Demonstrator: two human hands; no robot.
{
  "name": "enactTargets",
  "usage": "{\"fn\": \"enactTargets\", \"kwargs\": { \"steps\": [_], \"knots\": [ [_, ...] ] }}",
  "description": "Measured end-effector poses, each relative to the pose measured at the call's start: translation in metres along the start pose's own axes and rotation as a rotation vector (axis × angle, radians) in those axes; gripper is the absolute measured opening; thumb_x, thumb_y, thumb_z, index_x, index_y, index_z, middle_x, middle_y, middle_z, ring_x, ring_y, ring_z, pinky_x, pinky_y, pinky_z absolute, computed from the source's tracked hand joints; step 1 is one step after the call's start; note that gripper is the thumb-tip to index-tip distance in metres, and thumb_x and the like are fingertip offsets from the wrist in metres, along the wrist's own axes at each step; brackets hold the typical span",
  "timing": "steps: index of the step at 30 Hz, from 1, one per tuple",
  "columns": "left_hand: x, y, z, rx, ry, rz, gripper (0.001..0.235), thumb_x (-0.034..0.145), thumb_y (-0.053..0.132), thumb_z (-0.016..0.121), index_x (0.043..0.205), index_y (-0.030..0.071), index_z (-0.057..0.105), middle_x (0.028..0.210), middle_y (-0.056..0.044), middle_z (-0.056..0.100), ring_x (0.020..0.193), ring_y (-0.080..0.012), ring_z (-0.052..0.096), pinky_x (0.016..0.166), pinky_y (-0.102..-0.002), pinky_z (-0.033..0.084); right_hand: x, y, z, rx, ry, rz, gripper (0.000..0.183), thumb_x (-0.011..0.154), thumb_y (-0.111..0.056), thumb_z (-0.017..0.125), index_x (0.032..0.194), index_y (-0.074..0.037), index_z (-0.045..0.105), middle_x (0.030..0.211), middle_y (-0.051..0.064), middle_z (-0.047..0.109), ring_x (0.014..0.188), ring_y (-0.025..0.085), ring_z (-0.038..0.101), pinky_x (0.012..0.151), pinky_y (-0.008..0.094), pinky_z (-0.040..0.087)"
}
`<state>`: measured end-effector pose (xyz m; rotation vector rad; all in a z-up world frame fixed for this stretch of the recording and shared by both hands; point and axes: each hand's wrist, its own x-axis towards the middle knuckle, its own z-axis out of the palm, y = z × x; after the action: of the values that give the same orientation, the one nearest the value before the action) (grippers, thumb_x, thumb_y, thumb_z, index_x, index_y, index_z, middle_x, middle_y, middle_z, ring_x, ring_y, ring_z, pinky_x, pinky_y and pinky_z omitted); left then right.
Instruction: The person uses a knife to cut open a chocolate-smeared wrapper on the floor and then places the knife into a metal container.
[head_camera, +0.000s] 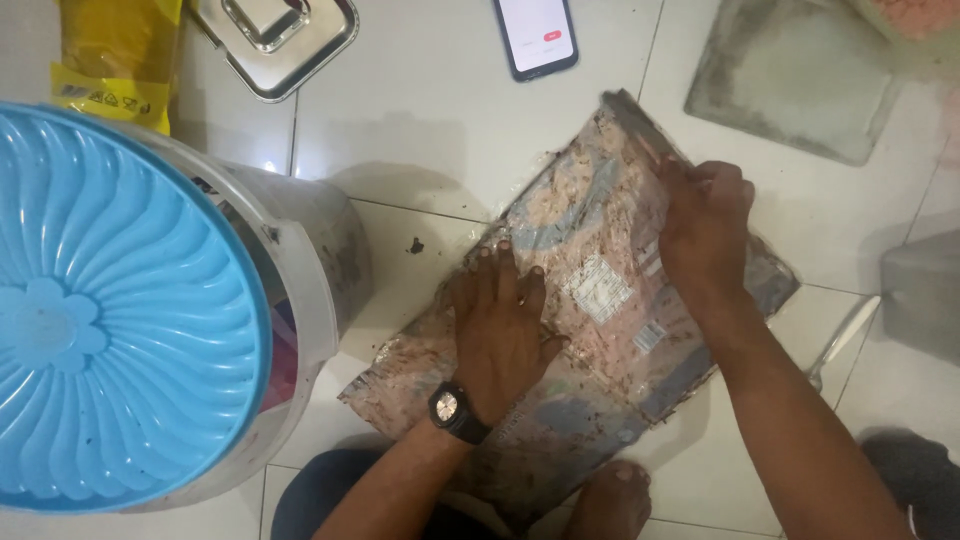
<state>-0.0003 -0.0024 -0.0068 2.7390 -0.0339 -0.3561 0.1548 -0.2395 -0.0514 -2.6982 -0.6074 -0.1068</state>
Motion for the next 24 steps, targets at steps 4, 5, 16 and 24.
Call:
{"fn": "enactTargets", "kwargs": {
  "steps": [4,5,16,24],
  "knots": [
    [-0.002,0.001,0.001,0.001,0.006,0.001,0.087,0.073,0.058,0.08,0.141,0.01,0.059,0.155,-0.031,0.036,0.143,-0.0526,0.034,0.109,-0.07,0.027,-0.001,0.004,-0.004,0.162,0.085,0.081,0.044,0.106,0.005,0.057,0.15,-0.002,0.06,0.115,0.022,0.046,0.112,0.047,0.051,0.086,0.05,0.053],
    [-0.002,0.002,-0.002,0.004,0.026,0.004,0.086,0.073,0.057,0.08,0.14,0.009,0.059,0.154,-0.032,0.037,0.143,-0.0528,0.034,0.109,-0.07,0.027,-0.001,0.001,-0.014,0.15,0.096,0.058,0.048,0.106,0.005,0.054,0.153,-0.001,0.057,0.117,0.023,0.045,0.11,0.047,0.05,0.085,0.052,0.053],
    [-0.001,0.005,-0.002,-0.016,0.032,0.001,0.083,0.07,0.052,0.084,0.138,0.009,0.062,0.154,-0.031,0.04,0.142,-0.0529,0.038,0.111,-0.07,0.027,-0.034,-0.064,-0.053,0.763,-0.081,0.872,0.045,0.113,-0.034,0.066,0.078,-0.007,0.059,0.066,0.012,0.061,0.065,0.006,0.058,0.055,0.019,0.041],
    [-0.002,0.002,0.011,0.073,0.178,0.033,0.085,0.064,0.057,0.085,0.134,0.013,0.065,0.151,-0.029,0.045,0.139,-0.0524,0.043,0.106,-0.068,0.032,-0.05,-0.005,-0.042,0.048,0.052,0.194,0.022,0.109,-0.02,0.06,0.106,0.001,0.068,0.089,0.014,0.054,0.077,0.024,0.051,0.068,0.032,0.038]
  ]
}}
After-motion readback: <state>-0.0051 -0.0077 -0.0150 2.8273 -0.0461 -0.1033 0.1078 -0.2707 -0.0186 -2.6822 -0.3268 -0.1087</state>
